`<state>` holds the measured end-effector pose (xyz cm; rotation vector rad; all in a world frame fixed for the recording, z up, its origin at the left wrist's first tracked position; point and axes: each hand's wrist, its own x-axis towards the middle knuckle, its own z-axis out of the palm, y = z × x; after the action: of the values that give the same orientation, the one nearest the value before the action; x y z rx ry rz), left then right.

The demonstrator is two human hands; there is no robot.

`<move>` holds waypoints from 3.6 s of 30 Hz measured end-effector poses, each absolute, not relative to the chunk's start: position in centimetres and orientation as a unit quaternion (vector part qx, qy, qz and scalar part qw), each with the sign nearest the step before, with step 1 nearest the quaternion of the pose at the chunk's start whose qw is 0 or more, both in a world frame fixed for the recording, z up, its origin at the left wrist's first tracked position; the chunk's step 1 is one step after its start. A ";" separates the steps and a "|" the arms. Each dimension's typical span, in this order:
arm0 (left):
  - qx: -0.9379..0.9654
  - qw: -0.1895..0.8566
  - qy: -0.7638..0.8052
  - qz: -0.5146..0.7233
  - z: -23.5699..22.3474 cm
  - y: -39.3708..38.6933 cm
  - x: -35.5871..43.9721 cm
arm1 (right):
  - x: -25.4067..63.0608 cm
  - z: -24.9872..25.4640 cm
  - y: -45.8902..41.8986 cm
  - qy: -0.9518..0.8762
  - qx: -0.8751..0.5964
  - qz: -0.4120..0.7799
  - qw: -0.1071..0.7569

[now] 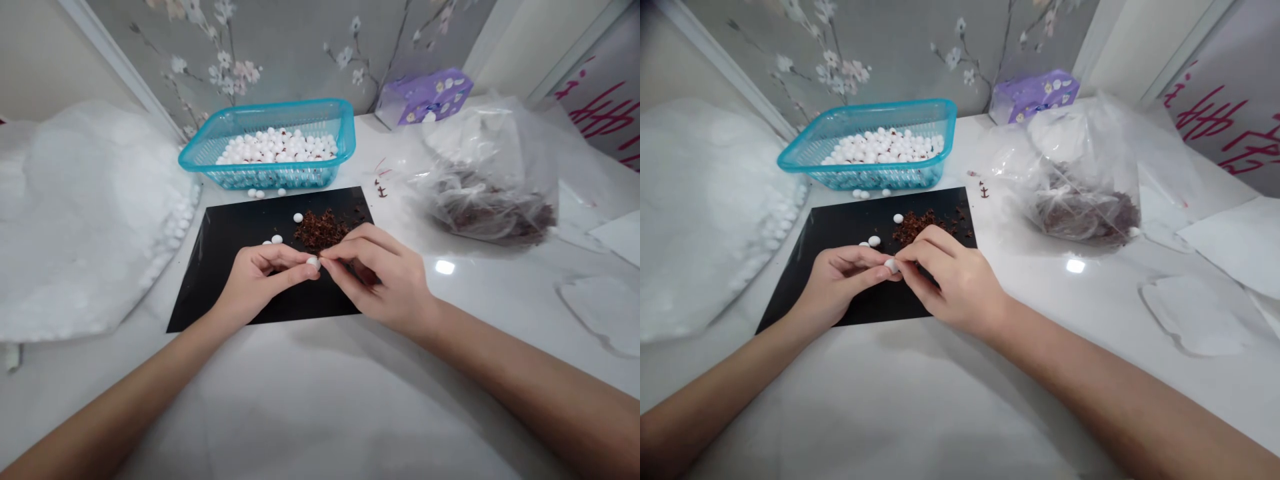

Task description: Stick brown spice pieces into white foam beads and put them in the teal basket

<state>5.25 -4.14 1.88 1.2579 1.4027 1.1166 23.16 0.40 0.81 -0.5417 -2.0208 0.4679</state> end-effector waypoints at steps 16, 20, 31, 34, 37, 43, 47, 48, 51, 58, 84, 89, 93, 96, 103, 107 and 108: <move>0.513 0.450 0.570 0.458 1.7 -4.1 5.3 | 23.1 0.8 0.3 -0.828 -0.221 0.196 0.477; 0.510 0.458 0.562 0.463 1.7 -4.1 5.3 | 23.0 0.6 0.2 -0.819 -0.216 0.207 0.490; 0.506 0.430 0.584 0.467 1.6 -4.0 5.2 | 22.7 0.2 0.0 -0.828 -0.226 0.192 0.476; 0.504 0.432 0.576 0.477 1.5 -4.0 5.2 | 22.6 0.2 0.0 -0.826 -0.225 0.194 0.479; 0.509 0.435 0.568 0.479 1.5 -4.0 5.1 | 22.5 0.2 0.0 -0.824 -0.220 0.195 0.485; 0.505 0.450 0.564 0.474 1.5 -4.0 5.1 | 22.5 0.1 0.1 -0.827 -0.203 0.204 0.482; 0.506 0.458 0.555 0.475 1.5 -3.9 5.0 | 22.6 0.2 0.2 -0.827 -0.196 0.231 0.473; 0.506 0.460 0.552 0.477 1.5 -3.9 5.0 | 22.6 0.2 0.2 -0.827 -0.196 0.240 0.469; 0.510 0.471 0.536 0.480 1.4 -3.9 5.0 | 22.7 0.2 0.3 -0.829 -0.194 0.258 0.457; 0.511 0.504 0.510 0.473 1.4 -3.8 4.5 | 22.6 -0.1 0.4 -0.835 -0.172 0.293 0.433; 0.478 0.578 0.471 0.464 1.4 -3.6 3.9 | 22.7 0.5 0.0 -0.841 -0.235 0.242 0.424; 0.476 0.577 0.479 0.459 1.5 -3.7 3.9 | 22.8 0.5 -0.1 -0.840 -0.234 0.242 0.425; 0.481 0.566 0.489 0.457 1.6 -3.6 3.9 | 22.7 0.5 -0.1 -0.844 -0.223 0.243 0.424; 0.494 0.552 0.504 0.445 1.6 -3.6 3.9 | 22.6 0.5 -0.2 -0.850 -0.209 0.245 0.417; 0.536 0.453 0.558 0.442 1.6 -3.8 4.0 | 23.0 1.1 0.0 -0.868 -0.253 0.205 0.374; 0.580 0.217 0.634 0.462 1.9 -3.1 2.3 | 23.2 0.9 0.7 -0.847 -0.331 0.180 0.376; 0.595 0.158 0.650 0.445 1.9 -2.8 1.6 | 23.2 0.8 1.0 -0.845 -0.349 0.173 0.366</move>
<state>1.64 -2.76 1.90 1.7024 1.8592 1.2731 23.19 0.98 0.83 -0.8967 -2.1726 0.4455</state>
